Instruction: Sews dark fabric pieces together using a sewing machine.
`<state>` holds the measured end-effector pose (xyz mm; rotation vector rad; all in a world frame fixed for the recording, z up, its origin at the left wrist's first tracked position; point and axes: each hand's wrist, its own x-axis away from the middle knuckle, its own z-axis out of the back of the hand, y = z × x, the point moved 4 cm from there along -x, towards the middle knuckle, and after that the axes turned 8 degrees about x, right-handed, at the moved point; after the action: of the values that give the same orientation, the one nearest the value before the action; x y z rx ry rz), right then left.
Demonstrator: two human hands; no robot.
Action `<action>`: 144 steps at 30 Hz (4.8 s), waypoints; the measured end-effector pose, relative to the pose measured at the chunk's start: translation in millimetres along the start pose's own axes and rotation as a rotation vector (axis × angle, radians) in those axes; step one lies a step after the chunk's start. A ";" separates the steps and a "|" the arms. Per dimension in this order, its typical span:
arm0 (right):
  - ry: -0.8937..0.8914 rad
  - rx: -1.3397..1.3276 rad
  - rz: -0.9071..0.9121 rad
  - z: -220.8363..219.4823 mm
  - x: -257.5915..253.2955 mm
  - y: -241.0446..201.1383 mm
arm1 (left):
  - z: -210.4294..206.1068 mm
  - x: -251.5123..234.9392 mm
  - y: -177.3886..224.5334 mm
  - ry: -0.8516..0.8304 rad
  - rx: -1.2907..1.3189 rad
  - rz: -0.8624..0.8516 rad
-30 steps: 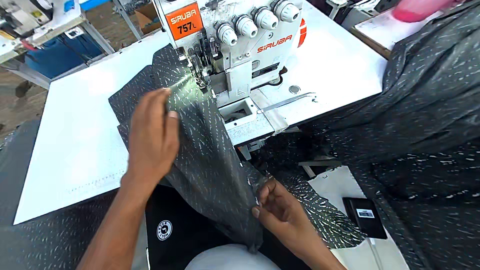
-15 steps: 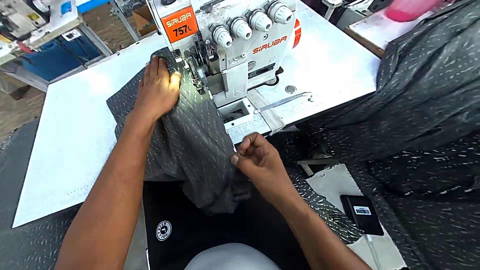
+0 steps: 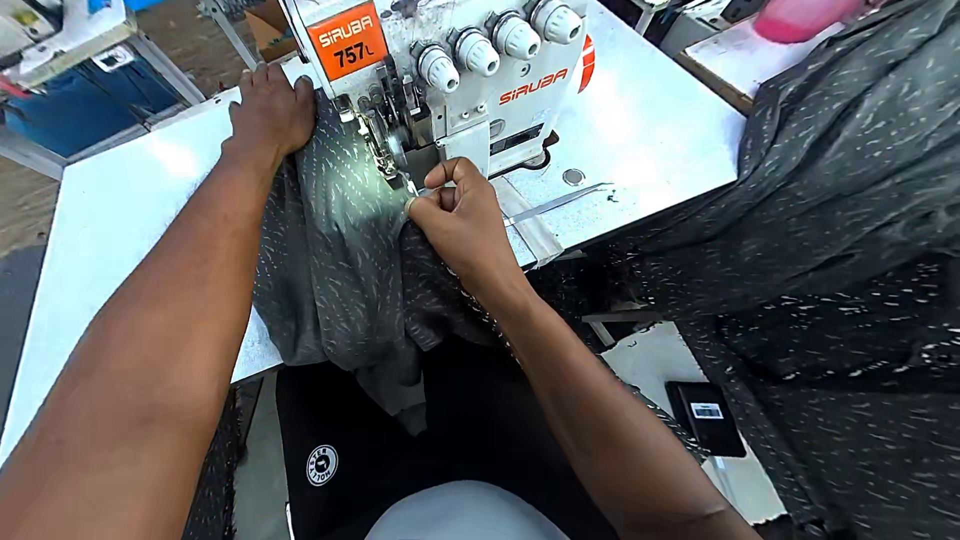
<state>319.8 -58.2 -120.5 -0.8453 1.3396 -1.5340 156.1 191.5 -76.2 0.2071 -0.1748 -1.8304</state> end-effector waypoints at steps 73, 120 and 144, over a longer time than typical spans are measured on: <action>-0.292 0.247 0.190 28.7 -3.8 7.5 | -42.8 296.3 128.3 -0.007 0.263 -0.444; -0.048 -0.346 0.158 27.1 36.5 34.6 | -4.9 185.5 70.5 0.334 0.240 -0.593; -0.667 -0.495 -0.096 15.9 20.8 34.4 | 2.5 209.6 77.4 0.180 0.186 -0.699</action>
<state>333.4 -83.5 -152.7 -1.5815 1.1788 -0.8482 173.6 -31.0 -66.8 0.6228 -0.1567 -2.4734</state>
